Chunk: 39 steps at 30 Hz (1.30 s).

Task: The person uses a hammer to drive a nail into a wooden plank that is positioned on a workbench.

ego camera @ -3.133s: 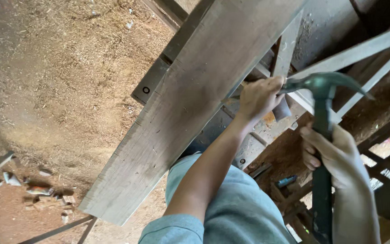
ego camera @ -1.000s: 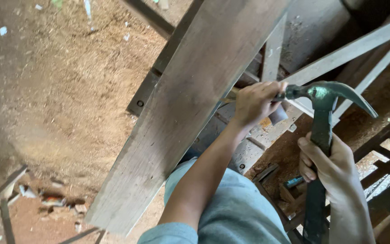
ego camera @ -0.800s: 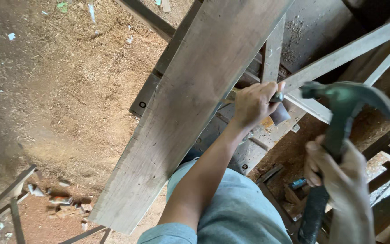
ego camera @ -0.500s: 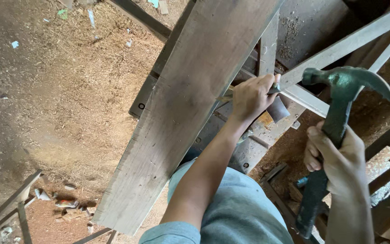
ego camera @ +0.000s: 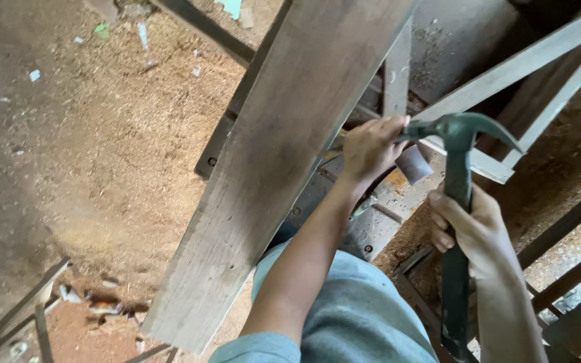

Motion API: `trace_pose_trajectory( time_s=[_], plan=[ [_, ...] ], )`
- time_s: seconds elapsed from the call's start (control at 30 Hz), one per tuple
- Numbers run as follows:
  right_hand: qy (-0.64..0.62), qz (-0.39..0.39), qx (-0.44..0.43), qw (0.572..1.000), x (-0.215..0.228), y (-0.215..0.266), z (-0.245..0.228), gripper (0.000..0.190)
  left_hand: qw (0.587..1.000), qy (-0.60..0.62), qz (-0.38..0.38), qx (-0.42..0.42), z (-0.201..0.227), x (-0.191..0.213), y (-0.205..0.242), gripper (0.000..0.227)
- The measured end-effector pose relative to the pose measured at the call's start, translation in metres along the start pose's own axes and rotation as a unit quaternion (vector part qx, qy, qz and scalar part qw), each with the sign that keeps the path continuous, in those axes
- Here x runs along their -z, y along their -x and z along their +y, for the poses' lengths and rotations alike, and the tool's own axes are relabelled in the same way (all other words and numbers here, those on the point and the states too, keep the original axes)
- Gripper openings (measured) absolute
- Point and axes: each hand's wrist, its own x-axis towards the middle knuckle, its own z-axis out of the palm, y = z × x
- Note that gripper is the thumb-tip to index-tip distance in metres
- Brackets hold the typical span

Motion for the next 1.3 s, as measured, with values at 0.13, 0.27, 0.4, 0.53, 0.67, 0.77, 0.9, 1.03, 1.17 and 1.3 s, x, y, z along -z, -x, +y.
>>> trace_pose_trajectory(
  time_s=[0.13, 0.27, 0.4, 0.53, 0.67, 0.77, 0.9, 1.03, 1.17, 1.3],
  plan=[
    [-0.06, 0.011, 0.026, 0.998, 0.007, 0.003, 0.016, 0.011, 0.997, 0.01, 0.073, -0.011, -0.004, -0.005, 0.016, 0.015],
    [-0.063, -0.007, 0.034, 0.997, 0.015, 0.002, 0.021, 0.011, 0.999, -0.008, 0.048, -0.003, 0.001, -0.007, 0.006, 0.013],
    [-0.06, -0.021, 0.044, 0.997, 0.018, 0.015, 0.011, 0.01, 0.999, 0.033, 0.034, -0.025, 0.016, -0.011, -0.006, 0.008],
    [-0.07, 0.043, 0.029, 0.996, 0.01, 0.018, 0.004, 0.011, 0.999, -0.006, 0.025, -0.025, 0.015, -0.003, -0.015, 0.009],
    [-0.039, 0.02, 0.018, 0.999, 0.008, 0.012, -0.003, 0.012, 0.995, 0.022, 0.086, -0.046, 0.016, 0.014, -0.015, 0.012],
    [-0.026, 0.003, 0.074, 0.997, 0.014, 0.007, -0.014, 0.012, 0.998, 0.02, 0.05, -0.025, 0.019, 0.019, -0.031, 0.017],
    [-0.072, 0.042, 0.099, 0.992, 0.012, 0.012, -0.012, 0.008, 0.999, 0.029, 0.024, 0.01, 0.023, 0.026, -0.024, 0.021],
    [-0.006, 0.021, 0.005, 1.0, 0.007, 0.007, -0.013, 0.008, 0.997, 0.006, 0.07, -0.02, 0.024, 0.035, -0.021, 0.017],
    [-0.043, 0.058, 0.076, 0.994, 0.021, 0.009, -0.021, 0.006, 0.997, 0.025, 0.065, -0.027, 0.015, 0.019, -0.024, 0.016],
    [-0.082, 0.061, 0.14, 0.985, 0.016, 0.008, -0.021, 0.008, 0.998, -0.048, -0.038, 0.009, 0.01, 0.002, -0.021, 0.027]
  ],
)
